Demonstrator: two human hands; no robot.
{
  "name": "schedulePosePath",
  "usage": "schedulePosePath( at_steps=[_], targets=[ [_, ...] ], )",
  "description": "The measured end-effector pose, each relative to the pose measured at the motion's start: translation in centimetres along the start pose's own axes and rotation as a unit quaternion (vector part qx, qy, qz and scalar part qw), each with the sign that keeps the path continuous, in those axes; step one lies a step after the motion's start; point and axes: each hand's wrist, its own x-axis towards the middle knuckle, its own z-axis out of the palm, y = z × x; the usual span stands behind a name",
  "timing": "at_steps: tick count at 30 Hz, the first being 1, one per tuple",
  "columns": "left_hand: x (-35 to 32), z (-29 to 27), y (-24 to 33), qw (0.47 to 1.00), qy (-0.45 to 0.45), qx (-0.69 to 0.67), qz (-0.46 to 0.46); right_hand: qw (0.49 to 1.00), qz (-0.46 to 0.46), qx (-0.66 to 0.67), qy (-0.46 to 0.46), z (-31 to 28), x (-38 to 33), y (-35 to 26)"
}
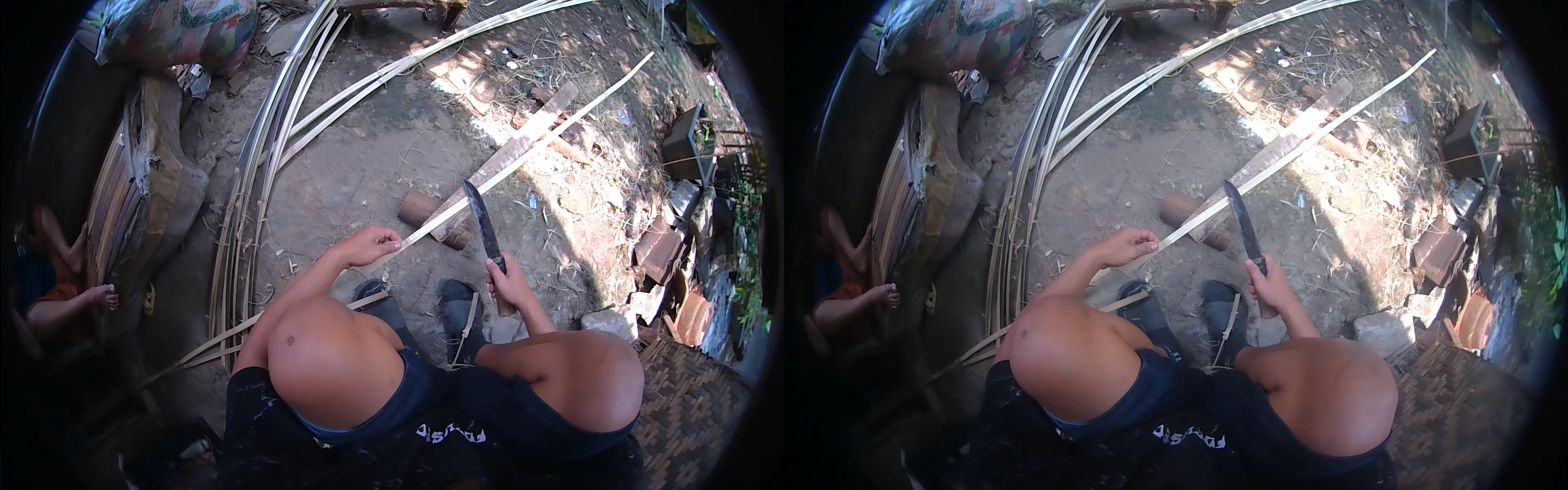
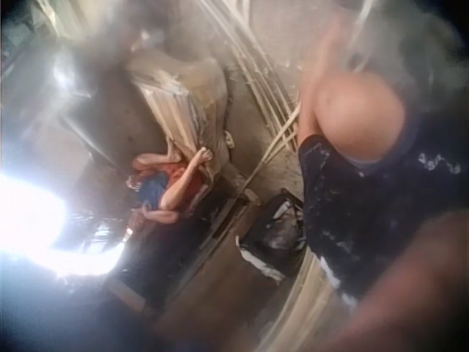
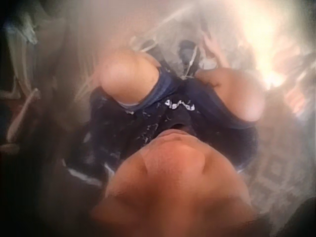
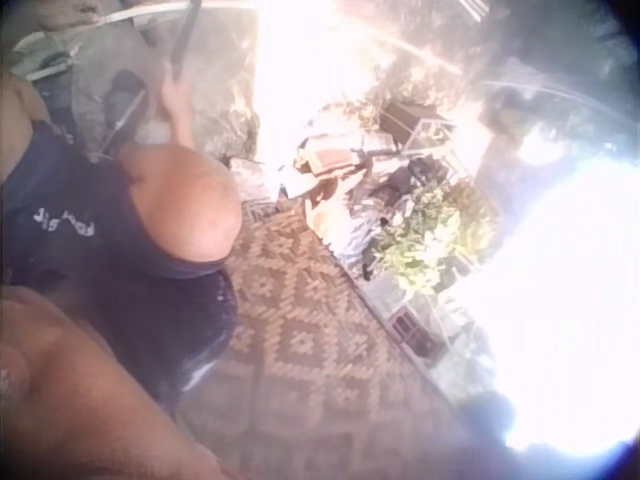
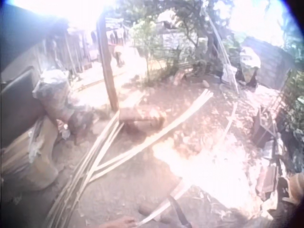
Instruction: The person uses a machete to split long bamboo strips into thinner pieces. They repeatedly strike the bamboo against a wooden block to separate the layers and then place the finished strips on a pile.
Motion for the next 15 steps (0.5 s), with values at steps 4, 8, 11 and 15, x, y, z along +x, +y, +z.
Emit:
schedulePosePath(
  at_steps=[4,8,11,15],
  targets=[
    [0.6,-0.3,-3.1,0.981,-0.021,-0.181,-0.069,0.999,-0.013,-0.03,-0.004,-0.3,0.4,-0.2],
    [1.2,-0.7,-2.2,0.998,-0.042,-0.037,-0.001,0.997,-0.019,-0.069,0.001,-0.3,-0.3,-1.2],
    [1.1,-1.6,-0.4,0.974,-0.022,0.201,0.104,0.997,-0.008,-0.076,0.019,-0.2,-0.4,-1.3],
    [1.4,-2.0,3.6,0.926,0.054,0.327,0.179,0.992,-0.011,-0.123,0.011,-0.5,-0.2,-1.2]
  ],
)
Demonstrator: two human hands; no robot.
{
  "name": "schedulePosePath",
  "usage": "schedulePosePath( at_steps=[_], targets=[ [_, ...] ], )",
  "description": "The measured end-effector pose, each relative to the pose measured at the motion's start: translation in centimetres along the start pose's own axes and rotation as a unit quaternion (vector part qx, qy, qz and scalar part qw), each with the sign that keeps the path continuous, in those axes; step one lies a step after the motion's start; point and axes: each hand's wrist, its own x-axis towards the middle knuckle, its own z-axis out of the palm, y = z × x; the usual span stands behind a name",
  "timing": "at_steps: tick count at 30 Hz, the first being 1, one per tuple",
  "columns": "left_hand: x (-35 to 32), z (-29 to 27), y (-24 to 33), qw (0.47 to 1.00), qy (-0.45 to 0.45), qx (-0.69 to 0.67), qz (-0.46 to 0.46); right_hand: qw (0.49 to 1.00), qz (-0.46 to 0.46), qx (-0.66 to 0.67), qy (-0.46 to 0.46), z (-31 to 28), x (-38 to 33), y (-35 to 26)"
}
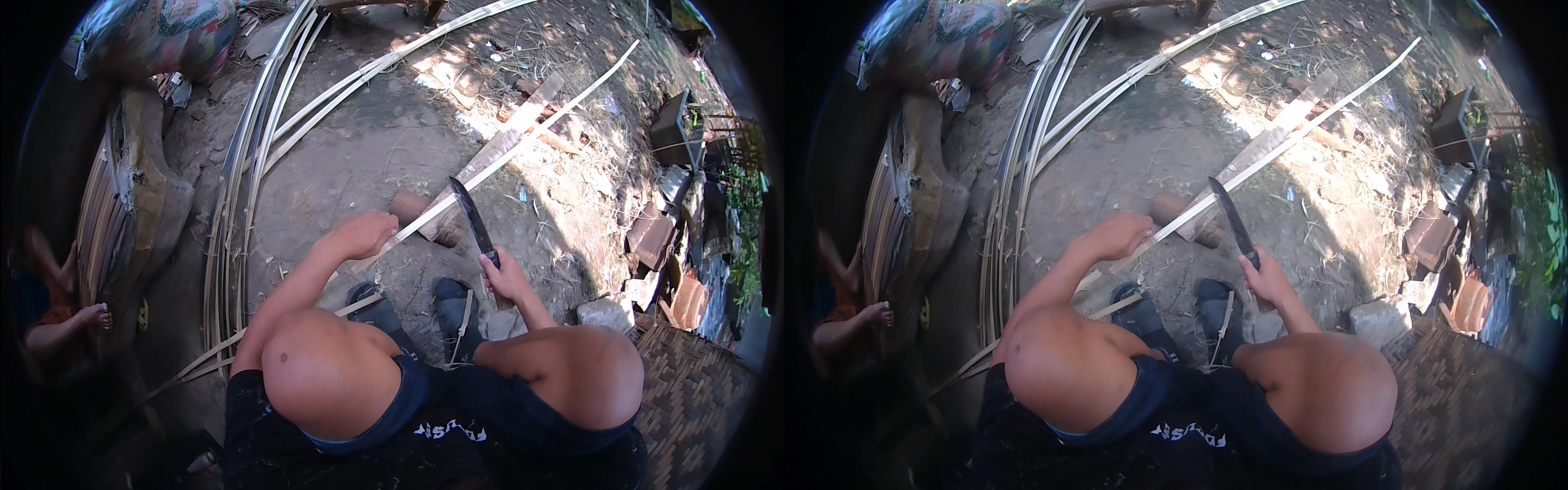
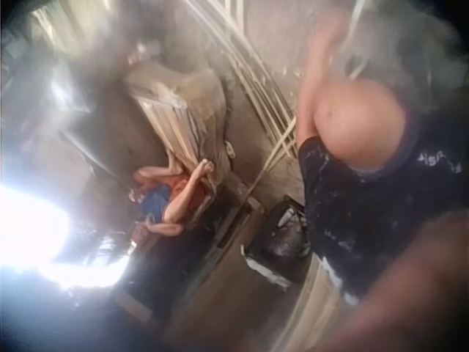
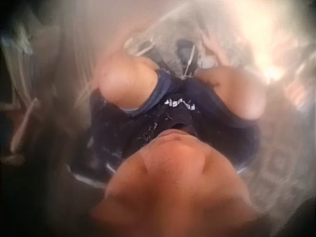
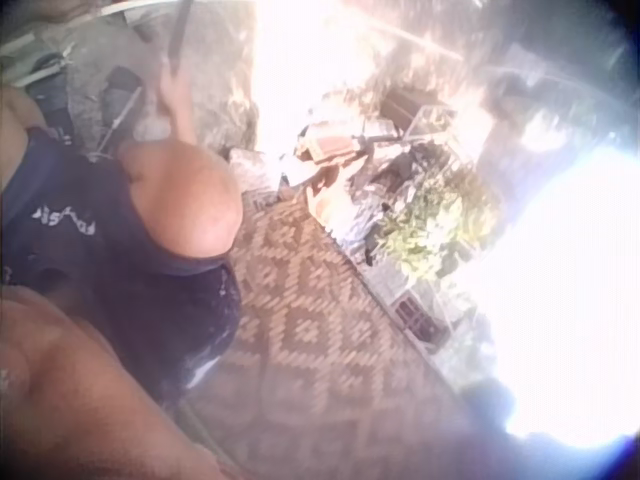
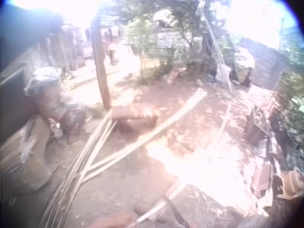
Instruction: The person uses a machete to split long bamboo strips into thinner pieces. They repeatedly strike the bamboo against a wooden block to separate the layers and then place the finished strips on a pile.
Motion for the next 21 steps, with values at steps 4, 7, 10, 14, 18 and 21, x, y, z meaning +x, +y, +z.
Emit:
schedulePosePath(
  at_steps=[4,7,10,14,18,21],
  targets=[
    [0.8,-3.7,4.1,0.966,0.127,-0.193,-0.12,0.978,-0.073,-0.183,0.063,-0.1,-0.4,-0.1],
    [-0.7,0.7,2.9,0.961,0.168,-0.143,-0.168,0.947,-0.179,-0.256,0.076,-0.1,-1.6,-1.0],
    [-2.1,5.1,0.2,0.965,0.001,-0.142,-0.219,0.914,-0.247,-0.29,0.142,-1.9,-1.8,-1.8],
    [-3.2,6.0,0.3,0.863,-0.061,-0.421,-0.272,0.911,-0.205,-0.326,0.151,-1.6,-1.6,-1.4],
    [-4.5,4.7,1.2,0.77,-0.065,-0.553,-0.31,0.874,-0.277,-0.395,0.053,0.9,-1.9,-3.1],
    [-8.0,5.5,-0.7,0.769,-0.081,-0.557,-0.304,0.904,-0.224,-0.318,0.175,-3.1,1.8,-1.3]
  ],
)
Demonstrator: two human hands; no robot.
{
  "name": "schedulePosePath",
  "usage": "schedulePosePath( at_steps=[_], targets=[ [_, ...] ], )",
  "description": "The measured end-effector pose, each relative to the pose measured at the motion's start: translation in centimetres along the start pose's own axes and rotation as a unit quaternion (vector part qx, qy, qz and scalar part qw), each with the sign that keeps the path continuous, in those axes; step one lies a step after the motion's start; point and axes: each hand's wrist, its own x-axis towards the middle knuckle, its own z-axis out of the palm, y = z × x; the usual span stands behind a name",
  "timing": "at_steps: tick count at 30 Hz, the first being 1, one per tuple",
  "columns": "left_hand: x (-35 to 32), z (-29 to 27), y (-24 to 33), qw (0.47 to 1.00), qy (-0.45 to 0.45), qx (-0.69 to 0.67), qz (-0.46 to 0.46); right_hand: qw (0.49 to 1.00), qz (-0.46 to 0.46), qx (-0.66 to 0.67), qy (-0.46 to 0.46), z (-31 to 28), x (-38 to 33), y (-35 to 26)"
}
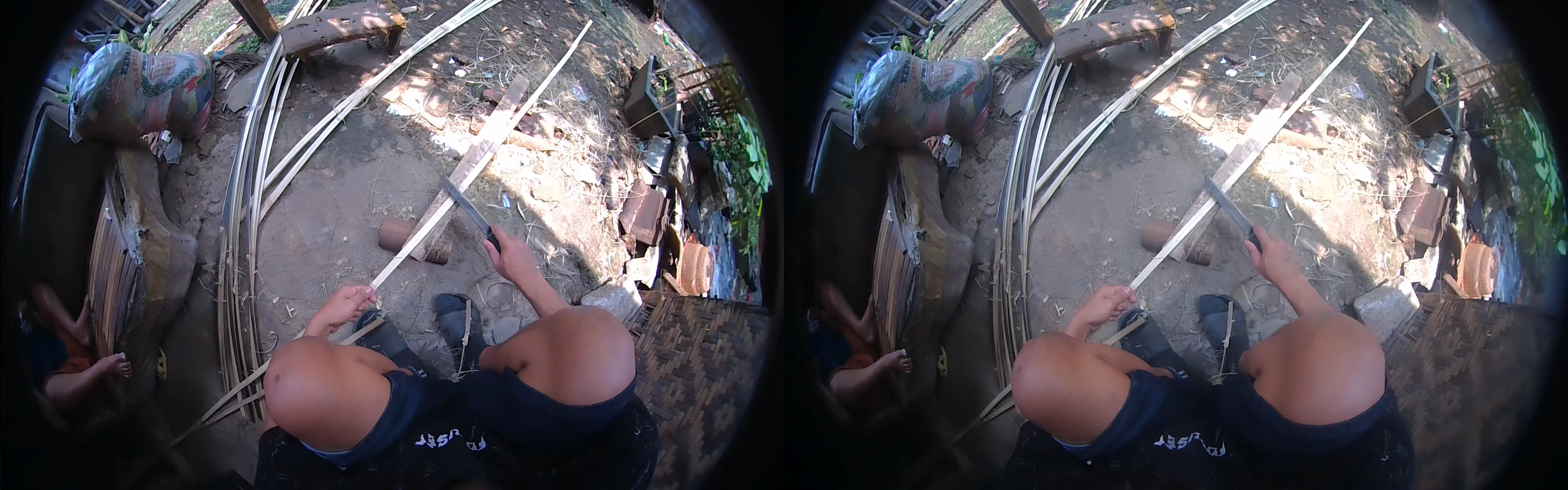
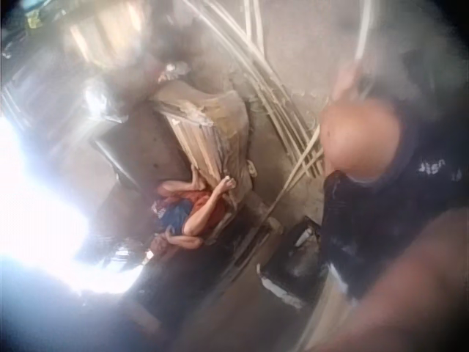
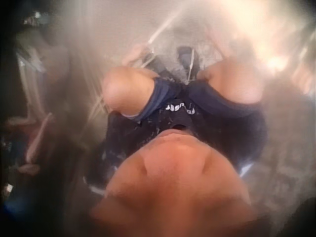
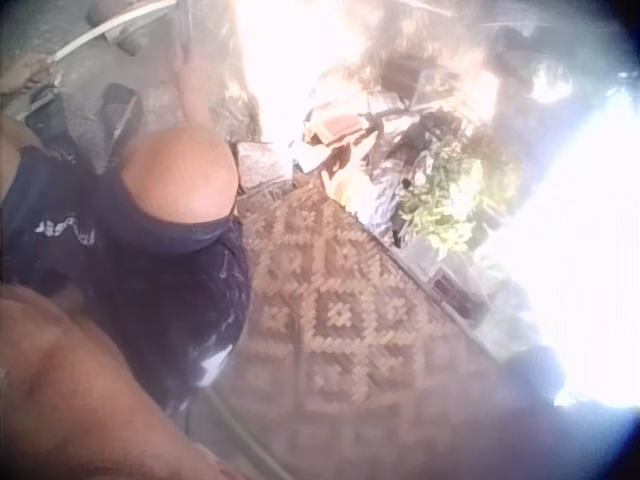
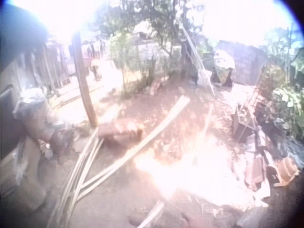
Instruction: The person uses a machete to split long bamboo strips into thinner pieces. They repeatedly strike the bamboo against a wooden block to separate the layers and then place the finished strips on a pile.
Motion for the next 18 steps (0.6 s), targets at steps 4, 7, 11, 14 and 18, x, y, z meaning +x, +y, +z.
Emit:
schedulePosePath(
  at_steps=[4,7,11,14,18],
  targets=[
    [-0.2,2.1,2.3,0.987,0.071,0.14,0.02,0.998,-0.066,0.004,-0.022,0.6,-1.5,-3.0],
    [-0.5,0.1,-0.9,0.988,0.048,0.13,0.068,0.991,-0.127,-0.017,-0.042,0.4,-1.6,-3.5],
    [-4.7,-4.2,-6.3,0.994,0.058,0.092,-0.017,0.998,0.031,0.028,0.039,-0.7,1.3,1.9],
    [-5.1,1.1,-1.3,0.985,0.112,0.134,-0.012,0.998,0.021,0.036,0.053,-0.5,0.5,0.9],
    [-5.9,-3.0,-7.3,0.989,0.08,0.121,0.003,0.997,0.071,0.015,0.039,-1.0,0.9,3.1]
  ],
)
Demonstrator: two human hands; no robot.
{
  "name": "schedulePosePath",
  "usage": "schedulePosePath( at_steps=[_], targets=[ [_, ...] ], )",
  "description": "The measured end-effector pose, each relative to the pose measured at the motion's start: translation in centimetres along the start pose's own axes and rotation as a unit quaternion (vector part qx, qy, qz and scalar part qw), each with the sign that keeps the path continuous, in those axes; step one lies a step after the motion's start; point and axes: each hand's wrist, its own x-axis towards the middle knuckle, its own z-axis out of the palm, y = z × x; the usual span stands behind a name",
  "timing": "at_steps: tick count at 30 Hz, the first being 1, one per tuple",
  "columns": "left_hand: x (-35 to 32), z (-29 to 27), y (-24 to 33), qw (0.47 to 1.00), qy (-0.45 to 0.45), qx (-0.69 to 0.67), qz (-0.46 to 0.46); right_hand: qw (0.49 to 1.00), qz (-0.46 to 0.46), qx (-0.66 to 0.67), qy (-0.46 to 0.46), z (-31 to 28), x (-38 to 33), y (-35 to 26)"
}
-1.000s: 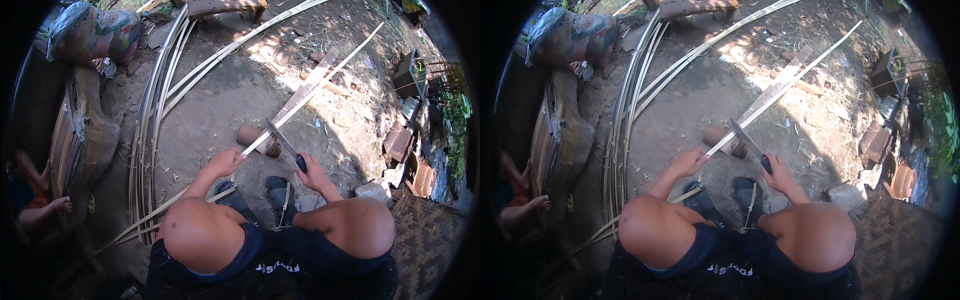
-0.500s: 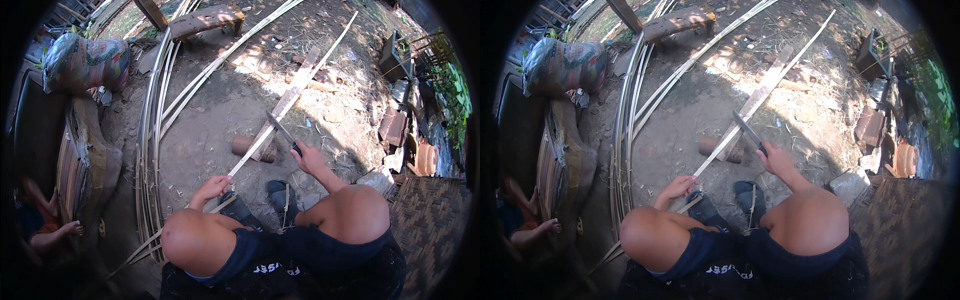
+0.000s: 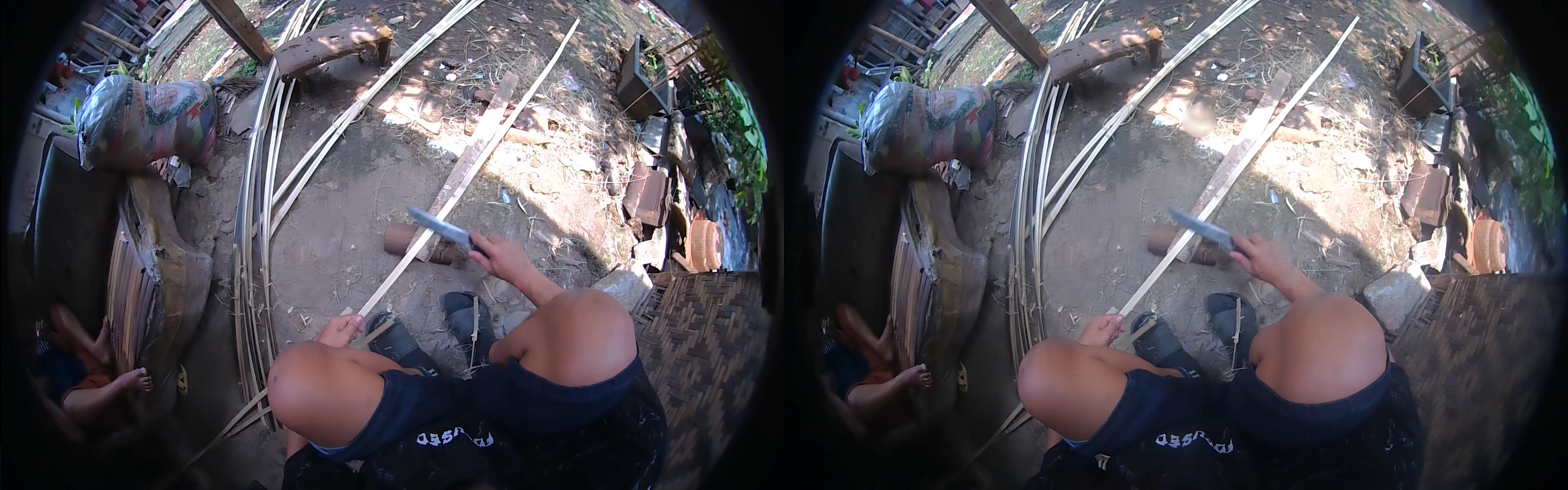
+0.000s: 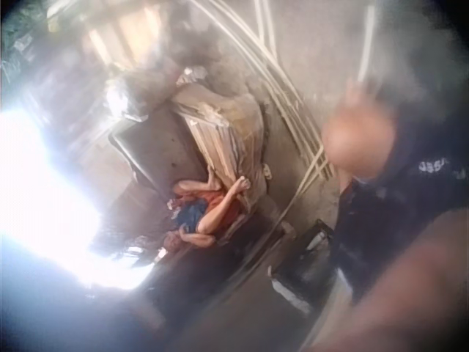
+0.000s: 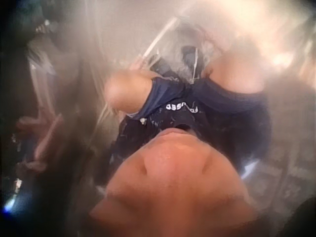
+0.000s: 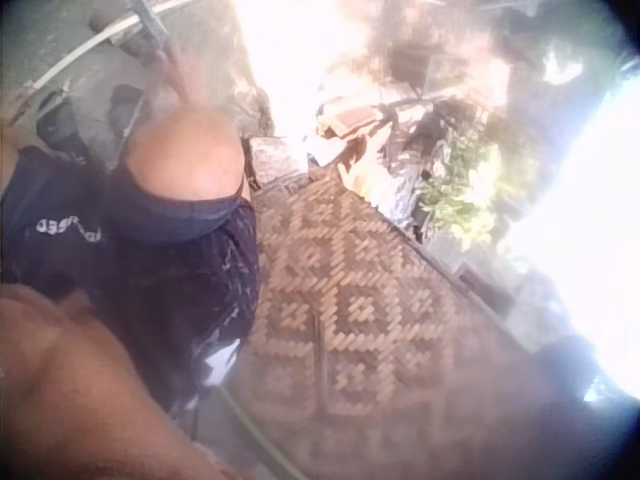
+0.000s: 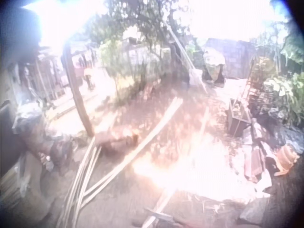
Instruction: The person uses a machete to split long bamboo strips into thinner pieces. They repeatedly strike the bamboo against a wooden block to separate the layers and then place the finished strips on a pile.
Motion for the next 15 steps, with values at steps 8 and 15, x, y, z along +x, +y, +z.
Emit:
schedulePosePath(
  at_steps=[8,15],
  targets=[
    [0.5,2.5,5.0,0.998,0.064,0.011,0.027,0.98,-0.183,-0.003,-0.076,1.8,-2.9,-5.4],
    [-2.7,-1.2,-0.8,0.987,0.109,0.08,-0.083,0.999,0.008,0.037,0.035,-0.6,1.4,0.4]
  ],
)
